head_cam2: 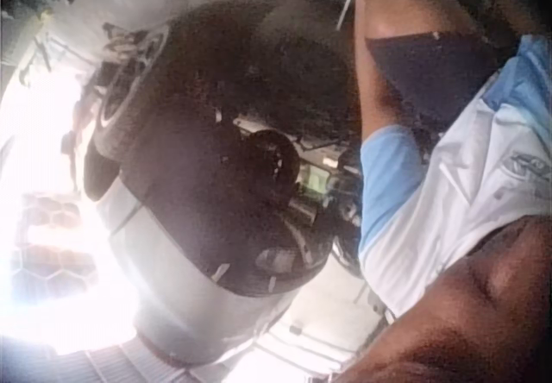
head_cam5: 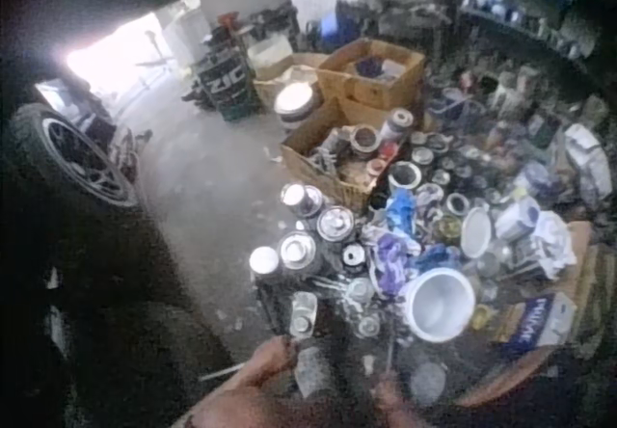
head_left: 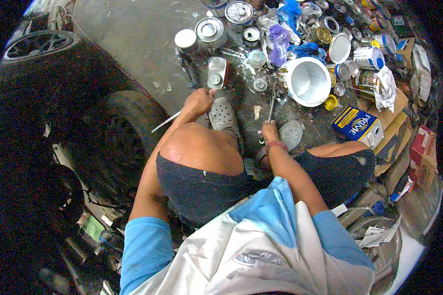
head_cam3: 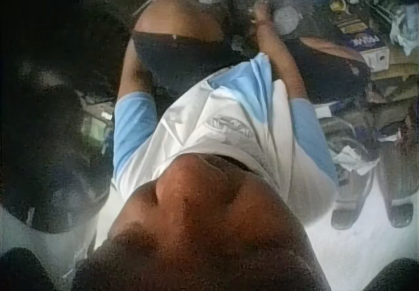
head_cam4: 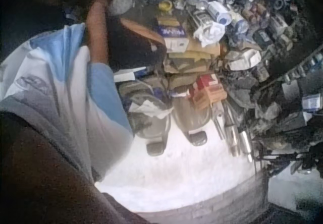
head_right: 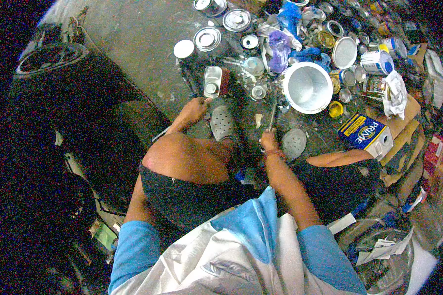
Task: The person sits on the floor and uses a metal rod to open and stir contents in several small paint cans. They then pour paint from one can into another and continue stirring the mixture.
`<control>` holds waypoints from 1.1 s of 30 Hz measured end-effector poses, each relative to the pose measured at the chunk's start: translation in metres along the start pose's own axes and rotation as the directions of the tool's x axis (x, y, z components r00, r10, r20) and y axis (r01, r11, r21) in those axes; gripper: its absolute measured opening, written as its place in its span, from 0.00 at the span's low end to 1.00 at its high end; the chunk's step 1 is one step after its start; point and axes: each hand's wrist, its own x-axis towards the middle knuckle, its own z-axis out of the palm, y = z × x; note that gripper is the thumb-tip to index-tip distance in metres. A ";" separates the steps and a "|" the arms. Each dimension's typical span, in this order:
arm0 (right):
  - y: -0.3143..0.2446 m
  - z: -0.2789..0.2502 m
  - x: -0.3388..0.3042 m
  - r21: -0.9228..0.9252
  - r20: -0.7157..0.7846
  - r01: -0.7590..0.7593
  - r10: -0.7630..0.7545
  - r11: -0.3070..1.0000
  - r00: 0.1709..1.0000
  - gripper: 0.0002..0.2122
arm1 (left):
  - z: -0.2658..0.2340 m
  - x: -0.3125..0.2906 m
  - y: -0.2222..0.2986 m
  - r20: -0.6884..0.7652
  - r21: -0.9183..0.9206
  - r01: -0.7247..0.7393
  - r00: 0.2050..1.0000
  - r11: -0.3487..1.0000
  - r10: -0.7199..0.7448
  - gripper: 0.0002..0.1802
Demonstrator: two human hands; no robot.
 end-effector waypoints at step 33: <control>-0.243 -0.167 -0.139 0.260 -0.343 0.634 -0.544 0.728 0.766 0.13 | -0.138 -0.095 0.092 -0.565 0.700 -0.455 0.118 0.550 0.817 0.21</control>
